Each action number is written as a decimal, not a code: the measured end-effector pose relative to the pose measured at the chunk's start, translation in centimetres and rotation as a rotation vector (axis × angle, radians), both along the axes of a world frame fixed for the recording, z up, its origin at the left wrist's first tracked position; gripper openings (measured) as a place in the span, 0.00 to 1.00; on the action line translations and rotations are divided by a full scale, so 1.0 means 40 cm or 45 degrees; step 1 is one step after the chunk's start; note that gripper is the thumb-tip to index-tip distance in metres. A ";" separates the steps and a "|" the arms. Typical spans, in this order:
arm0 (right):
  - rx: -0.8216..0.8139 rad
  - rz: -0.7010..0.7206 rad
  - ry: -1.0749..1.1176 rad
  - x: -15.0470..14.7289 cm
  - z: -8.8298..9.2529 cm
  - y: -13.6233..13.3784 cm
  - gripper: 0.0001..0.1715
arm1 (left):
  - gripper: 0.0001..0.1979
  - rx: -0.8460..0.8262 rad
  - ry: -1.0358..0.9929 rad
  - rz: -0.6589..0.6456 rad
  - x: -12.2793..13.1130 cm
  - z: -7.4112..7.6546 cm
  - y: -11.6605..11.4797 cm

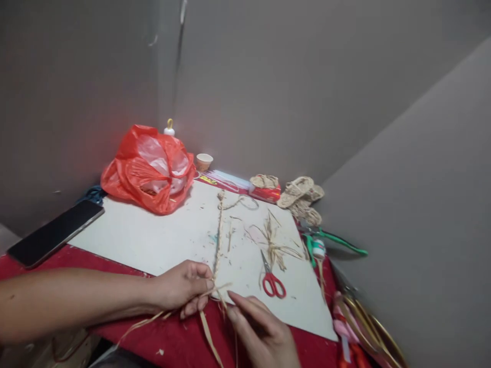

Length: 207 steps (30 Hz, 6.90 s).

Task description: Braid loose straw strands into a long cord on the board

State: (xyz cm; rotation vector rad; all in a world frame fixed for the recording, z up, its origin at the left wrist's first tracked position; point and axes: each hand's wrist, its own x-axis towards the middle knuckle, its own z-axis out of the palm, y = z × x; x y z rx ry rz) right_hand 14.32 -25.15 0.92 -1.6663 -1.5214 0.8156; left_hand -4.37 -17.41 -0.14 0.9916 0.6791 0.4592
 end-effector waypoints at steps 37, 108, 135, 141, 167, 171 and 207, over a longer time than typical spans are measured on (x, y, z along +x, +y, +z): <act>-0.312 -0.265 0.645 -0.130 -0.008 0.027 0.18 | 0.18 0.039 0.022 0.049 0.009 0.000 -0.004; -0.642 0.321 0.907 -0.059 -0.009 0.113 0.19 | 0.13 0.069 -0.023 0.211 0.020 0.009 -0.016; -0.649 0.148 1.172 -0.092 -0.009 0.082 0.16 | 0.06 0.917 0.967 0.021 0.034 0.144 -0.043; -0.657 0.224 1.265 -0.084 -0.003 0.070 0.18 | 0.05 1.108 1.008 0.198 0.043 0.106 -0.094; -0.716 0.377 1.272 -0.059 0.002 0.081 0.14 | 0.12 0.728 0.659 0.190 -0.028 0.155 -0.038; -0.725 0.455 1.254 -0.052 0.008 0.088 0.15 | 0.10 0.200 0.352 -0.167 0.005 0.110 -0.012; -0.125 0.637 0.000 -0.027 0.000 0.088 0.14 | 0.08 0.153 0.574 -0.186 0.029 0.086 0.031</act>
